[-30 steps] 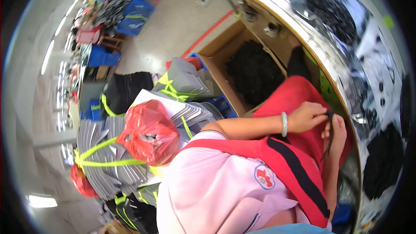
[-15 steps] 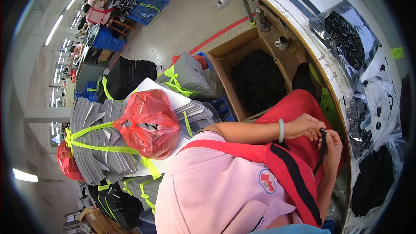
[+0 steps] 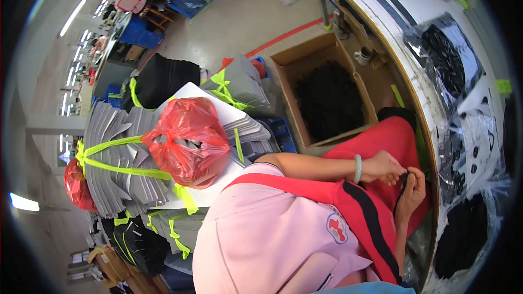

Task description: The recorder is assembling black plastic buckles onto nylon fabric straps at a factory workbench.

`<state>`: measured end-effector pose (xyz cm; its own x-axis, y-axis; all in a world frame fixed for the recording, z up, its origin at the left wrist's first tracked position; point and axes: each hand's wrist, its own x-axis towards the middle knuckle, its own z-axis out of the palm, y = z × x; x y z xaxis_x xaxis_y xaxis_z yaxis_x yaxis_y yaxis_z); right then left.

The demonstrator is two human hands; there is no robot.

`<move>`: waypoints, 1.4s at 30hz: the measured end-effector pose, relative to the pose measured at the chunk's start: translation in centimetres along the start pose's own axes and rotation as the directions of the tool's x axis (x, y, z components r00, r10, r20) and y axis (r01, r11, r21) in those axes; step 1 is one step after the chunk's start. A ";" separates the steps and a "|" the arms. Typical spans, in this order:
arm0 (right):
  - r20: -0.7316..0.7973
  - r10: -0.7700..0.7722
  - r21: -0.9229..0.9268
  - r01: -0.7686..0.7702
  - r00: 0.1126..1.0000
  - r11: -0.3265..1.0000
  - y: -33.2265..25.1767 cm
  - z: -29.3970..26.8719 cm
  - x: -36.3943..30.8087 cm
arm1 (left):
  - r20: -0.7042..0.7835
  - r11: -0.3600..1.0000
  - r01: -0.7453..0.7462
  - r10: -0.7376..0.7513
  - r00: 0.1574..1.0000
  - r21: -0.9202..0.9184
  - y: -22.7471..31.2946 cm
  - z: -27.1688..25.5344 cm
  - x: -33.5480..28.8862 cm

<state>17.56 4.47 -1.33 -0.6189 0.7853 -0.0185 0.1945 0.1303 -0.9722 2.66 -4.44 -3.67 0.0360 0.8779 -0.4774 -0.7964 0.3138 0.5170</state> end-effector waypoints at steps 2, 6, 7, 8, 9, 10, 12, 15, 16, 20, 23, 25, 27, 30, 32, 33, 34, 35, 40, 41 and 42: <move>0.007 0.058 -0.014 -0.058 0.998 0.998 -2.0 0.7 0.3 | -0.055 0.999 -0.039 0.039 0.998 0.011 0.1 0.0 0.1; 0.044 0.189 0.025 -0.190 0.981 0.981 -2.7 1.1 1.5 | 0.190 0.925 0.140 -0.076 0.979 -0.352 -0.1 -1.0 0.1; 0.082 0.143 0.037 -0.147 0.986 0.988 -2.4 1.0 1.6 | 0.209 0.935 0.134 -0.066 0.976 -0.329 -0.1 -1.5 0.2; 0.121 0.167 0.071 -0.176 0.978 0.982 -2.9 1.0 1.7 | 0.118 0.945 0.119 -0.086 0.989 -0.305 0.6 -1.2 -0.3; 0.153 0.149 0.054 -0.158 0.977 0.986 -3.1 0.9 1.9 | 0.025 0.959 0.100 -0.097 0.995 -0.267 1.7 -0.7 -0.7; 0.204 0.178 0.106 -0.203 0.963 0.974 -3.1 0.5 2.1 | -0.007 0.978 0.092 -0.095 0.995 -0.187 2.2 -0.6 -0.7; 0.198 0.151 0.049 -0.163 0.969 0.985 -1.3 -0.9 2.2 | -0.038 0.995 0.071 -0.074 0.997 -0.067 2.3 -0.5 -0.3; 0.122 0.020 -0.007 -0.019 0.992 1.000 -0.3 -1.7 2.2 | -0.077 0.997 0.058 -0.054 0.996 0.049 1.9 0.4 0.8; 0.079 -0.048 0.052 0.044 0.996 0.998 -0.3 -1.6 2.3 | -0.094 0.993 0.020 -0.009 0.996 0.117 1.8 0.6 1.1; 0.035 0.033 0.053 -0.035 0.999 0.998 -2.1 -2.0 2.9 | -0.098 0.984 -0.046 0.064 0.993 0.169 1.9 1.4 1.5; 0.080 0.103 0.169 -0.115 0.991 0.979 -3.4 -2.5 1.6 | -0.083 0.964 -0.105 0.128 0.988 0.244 2.3 1.4 1.7; 0.107 0.141 0.226 -0.163 0.984 0.960 -4.4 -2.8 1.4 | -0.091 0.958 -0.137 0.164 0.982 0.252 3.2 1.6 1.8; 0.083 0.173 0.122 -0.183 0.981 0.976 -5.4 -3.1 1.3 | -0.101 0.952 -0.165 0.196 0.975 0.259 3.4 1.6 1.4; 0.135 0.351 0.127 -0.368 0.926 0.921 -3.3 -3.2 2.0 | -0.103 0.916 -0.231 0.277 0.955 0.327 3.4 1.6 1.8; 0.183 0.402 0.163 -0.431 0.897 0.887 -2.3 -2.7 1.7 | -0.077 0.876 -0.270 0.325 0.943 0.399 2.9 1.4 1.5; 0.184 0.405 0.165 -0.434 0.896 0.886 -2.3 -2.6 1.7 | -0.044 0.828 -0.311 0.373 0.927 0.468 2.7 1.3 1.3; 0.196 0.445 0.150 -0.475 0.874 0.867 -2.3 -2.5 1.8 | -0.045 0.828 -0.308 0.371 0.927 0.469 2.6 1.1 1.3; 0.207 0.484 0.135 -0.515 0.850 0.847 -2.2 -2.4 1.9 | 0.012 0.734 -0.366 0.438 0.899 0.572 2.4 0.9 1.3; 0.221 0.490 0.193 -0.530 0.843 0.825 -1.3 -2.1 2.1 | 0.260 0.360 -0.541 0.594 0.761 0.760 2.4 0.9 1.1; 0.180 0.489 0.256 -0.520 0.854 0.814 -1.2 -2.0 2.1 | 0.225 0.404 -0.536 0.603 0.766 0.742 2.4 1.0 1.1; 0.176 0.488 0.259 -0.519 0.855 0.815 -1.1 -1.8 2.0 | 0.188 0.447 -0.530 0.610 0.770 0.720 2.4 1.0 1.2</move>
<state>17.52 6.98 0.18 -0.5679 0.6283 -0.5317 0.2823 -0.4581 -0.8429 1.40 -2.30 -2.29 -0.3440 0.9354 0.0813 0.0593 -0.0648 0.9961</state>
